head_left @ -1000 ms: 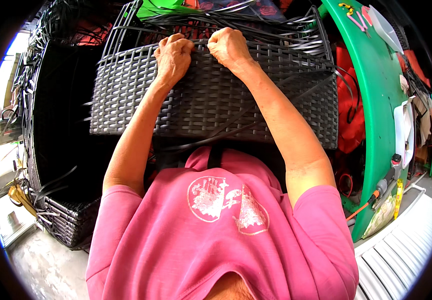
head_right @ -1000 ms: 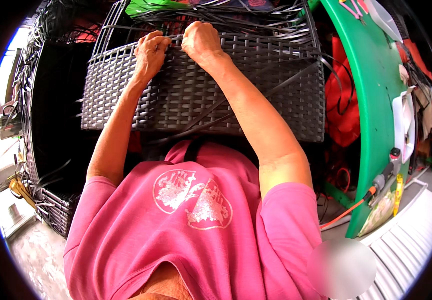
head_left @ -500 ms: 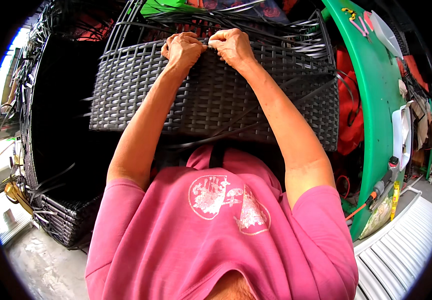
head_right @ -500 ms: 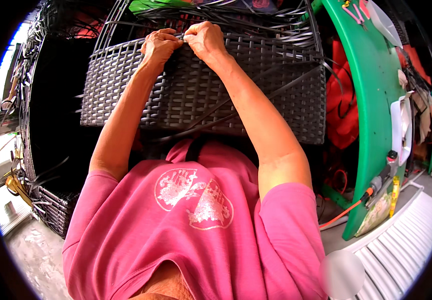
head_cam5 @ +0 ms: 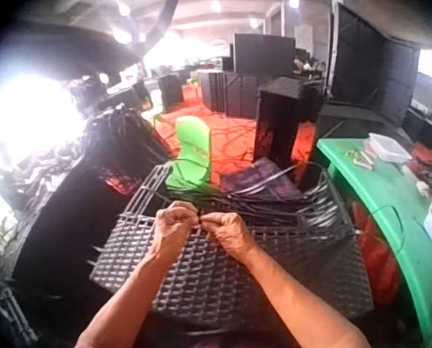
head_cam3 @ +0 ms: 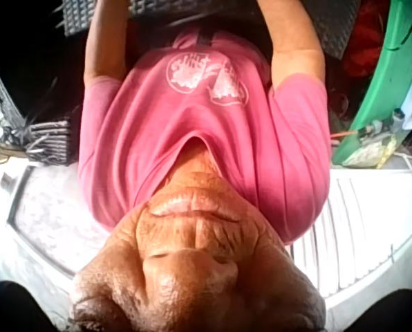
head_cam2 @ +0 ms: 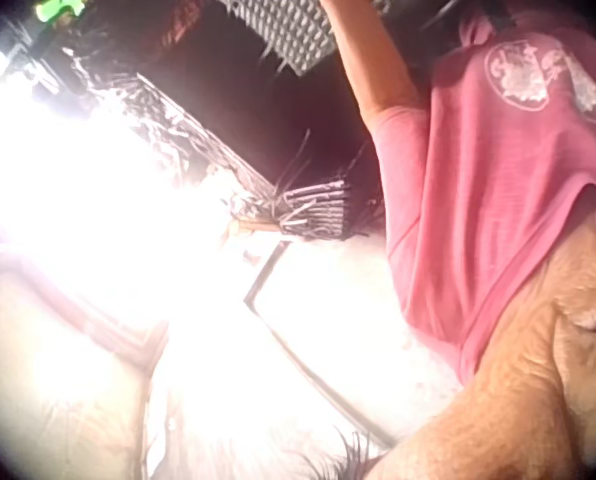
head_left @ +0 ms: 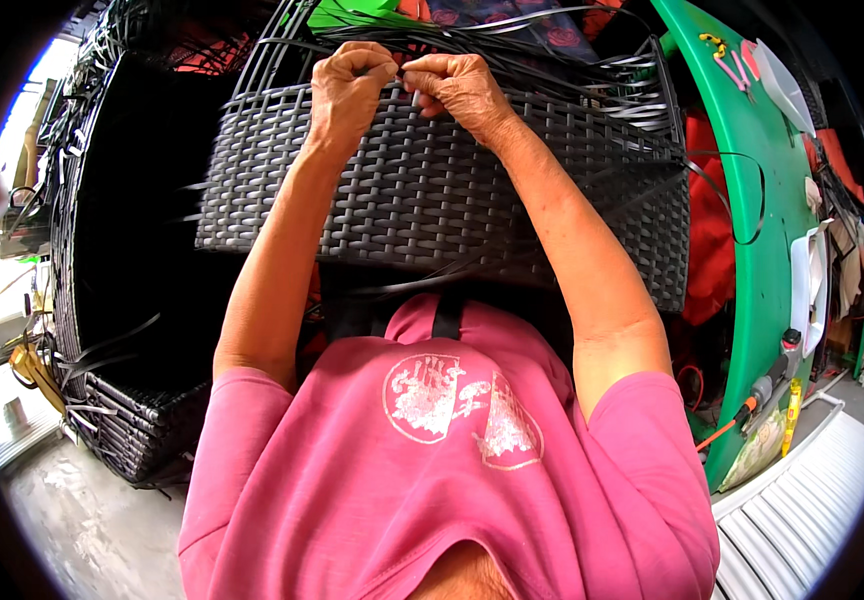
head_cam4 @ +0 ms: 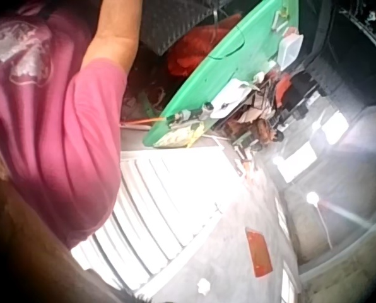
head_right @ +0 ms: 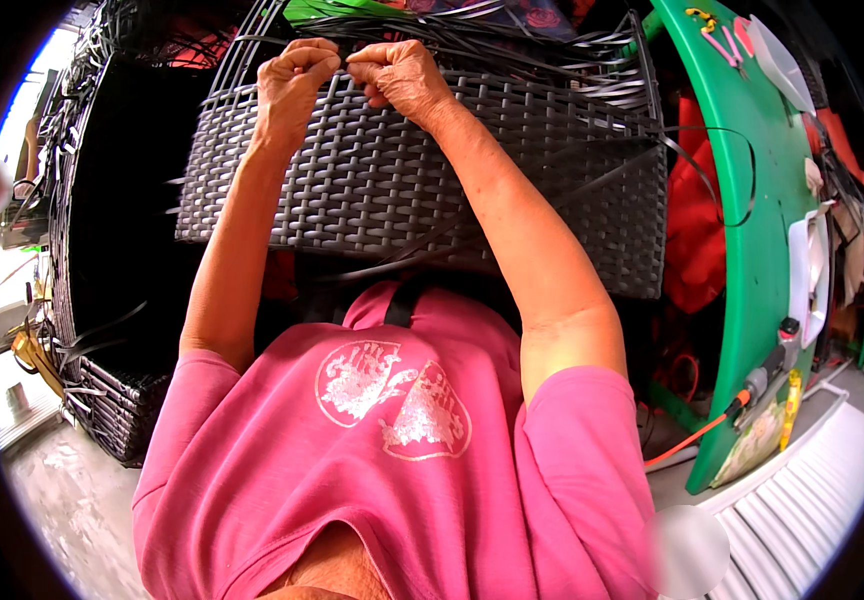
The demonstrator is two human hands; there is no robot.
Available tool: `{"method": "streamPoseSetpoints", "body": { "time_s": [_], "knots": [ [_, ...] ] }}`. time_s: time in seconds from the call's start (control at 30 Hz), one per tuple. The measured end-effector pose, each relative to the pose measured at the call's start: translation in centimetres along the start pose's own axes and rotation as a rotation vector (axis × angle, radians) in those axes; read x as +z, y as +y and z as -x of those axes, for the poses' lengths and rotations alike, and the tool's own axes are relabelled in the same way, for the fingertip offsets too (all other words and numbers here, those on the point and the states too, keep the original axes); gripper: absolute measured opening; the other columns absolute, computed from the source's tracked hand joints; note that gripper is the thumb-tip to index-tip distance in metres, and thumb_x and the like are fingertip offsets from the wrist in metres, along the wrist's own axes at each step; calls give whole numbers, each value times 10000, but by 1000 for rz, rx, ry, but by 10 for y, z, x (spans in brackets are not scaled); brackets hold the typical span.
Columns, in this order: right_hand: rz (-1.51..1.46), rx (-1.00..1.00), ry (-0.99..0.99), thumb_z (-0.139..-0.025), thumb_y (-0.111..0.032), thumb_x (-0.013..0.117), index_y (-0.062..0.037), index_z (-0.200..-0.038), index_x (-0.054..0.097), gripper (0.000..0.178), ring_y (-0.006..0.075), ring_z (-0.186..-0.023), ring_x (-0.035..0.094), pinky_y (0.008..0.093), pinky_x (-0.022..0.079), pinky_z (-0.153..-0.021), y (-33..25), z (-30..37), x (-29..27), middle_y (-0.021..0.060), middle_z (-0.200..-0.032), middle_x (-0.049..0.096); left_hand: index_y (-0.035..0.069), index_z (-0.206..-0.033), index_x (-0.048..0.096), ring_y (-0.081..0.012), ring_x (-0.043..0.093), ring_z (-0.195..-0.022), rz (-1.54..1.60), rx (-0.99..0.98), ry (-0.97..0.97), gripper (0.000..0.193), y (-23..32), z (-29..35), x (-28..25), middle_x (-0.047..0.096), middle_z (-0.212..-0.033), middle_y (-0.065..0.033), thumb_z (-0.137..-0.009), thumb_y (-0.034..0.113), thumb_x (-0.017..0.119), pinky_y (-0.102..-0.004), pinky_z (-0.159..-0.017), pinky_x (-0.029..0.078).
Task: The person weaves black synthetic strips through the frame of a chair by hand. The person feeds individual strips through the existing weave, pulls them tight, and presses the weave flat with their hands.
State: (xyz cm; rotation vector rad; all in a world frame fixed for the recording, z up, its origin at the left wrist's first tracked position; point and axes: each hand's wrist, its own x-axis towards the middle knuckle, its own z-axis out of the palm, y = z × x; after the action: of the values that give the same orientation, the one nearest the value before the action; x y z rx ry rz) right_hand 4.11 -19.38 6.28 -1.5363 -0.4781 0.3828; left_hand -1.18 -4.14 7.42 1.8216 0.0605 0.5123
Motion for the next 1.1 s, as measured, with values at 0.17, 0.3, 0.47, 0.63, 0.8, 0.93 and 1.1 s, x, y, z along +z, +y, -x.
{"method": "streamPoseSetpoints", "body": {
  "time_s": [0.17,0.3,0.47,0.63,0.8,0.93,1.1],
  "knots": [
    [838,-115,85,-702,-148,641,-57,-777,705,135,210,-615,632,320,523,-622,1,-13,9,115,-671,659,42,-852,694,-263,538,-1039,-681,158,-64,188,-41,9,-15,607,-1093,-89,-833,208,609,-347,-871,413],
    [1049,29,54,-649,-133,608,-59,-736,699,146,264,-674,649,348,517,-675,9,-26,15,144,-704,661,101,-930,696,-317,313,-1243,-868,146,-224,274,-56,14,-8,460,-1311,-41,-850,316,546,-553,-950,205],
    [773,101,-44,-684,-206,695,-140,-784,723,123,272,-801,658,356,526,-752,21,-39,16,89,-806,684,132,-886,711,-271,337,-1234,-968,71,-185,246,-64,8,0,517,-1254,23,-824,314,557,-520,-936,207],
    [522,-48,111,-712,-175,694,-87,-835,712,153,249,-685,658,328,520,-665,26,-24,11,118,-725,670,36,-746,713,-169,582,-914,-400,-189,28,93,-47,0,-2,648,-1007,-26,-700,115,702,-279,-823,408],
    [256,-170,112,-792,-145,660,-75,-916,703,149,129,-611,613,255,519,-600,9,-13,21,61,-767,675,-47,-751,680,-112,571,-761,72,-142,61,51,-16,-5,-17,630,-930,-41,-714,-51,644,-228,-702,460],
    [48,-25,-104,-802,-157,668,-74,-943,697,165,90,-605,591,229,519,-553,3,-24,31,20,-752,659,-28,-772,675,-137,577,-773,137,-110,13,86,-26,4,-27,634,-897,-54,-703,22,686,-252,-690,462],
    [588,-99,6,-739,-155,669,-12,-855,675,185,277,-663,653,375,547,-636,6,-40,44,166,-763,665,88,-826,707,-240,529,-1002,-607,25,78,127,-67,7,-44,616,-1049,-43,-784,177,627,-382,-854,392]
  ]
}}
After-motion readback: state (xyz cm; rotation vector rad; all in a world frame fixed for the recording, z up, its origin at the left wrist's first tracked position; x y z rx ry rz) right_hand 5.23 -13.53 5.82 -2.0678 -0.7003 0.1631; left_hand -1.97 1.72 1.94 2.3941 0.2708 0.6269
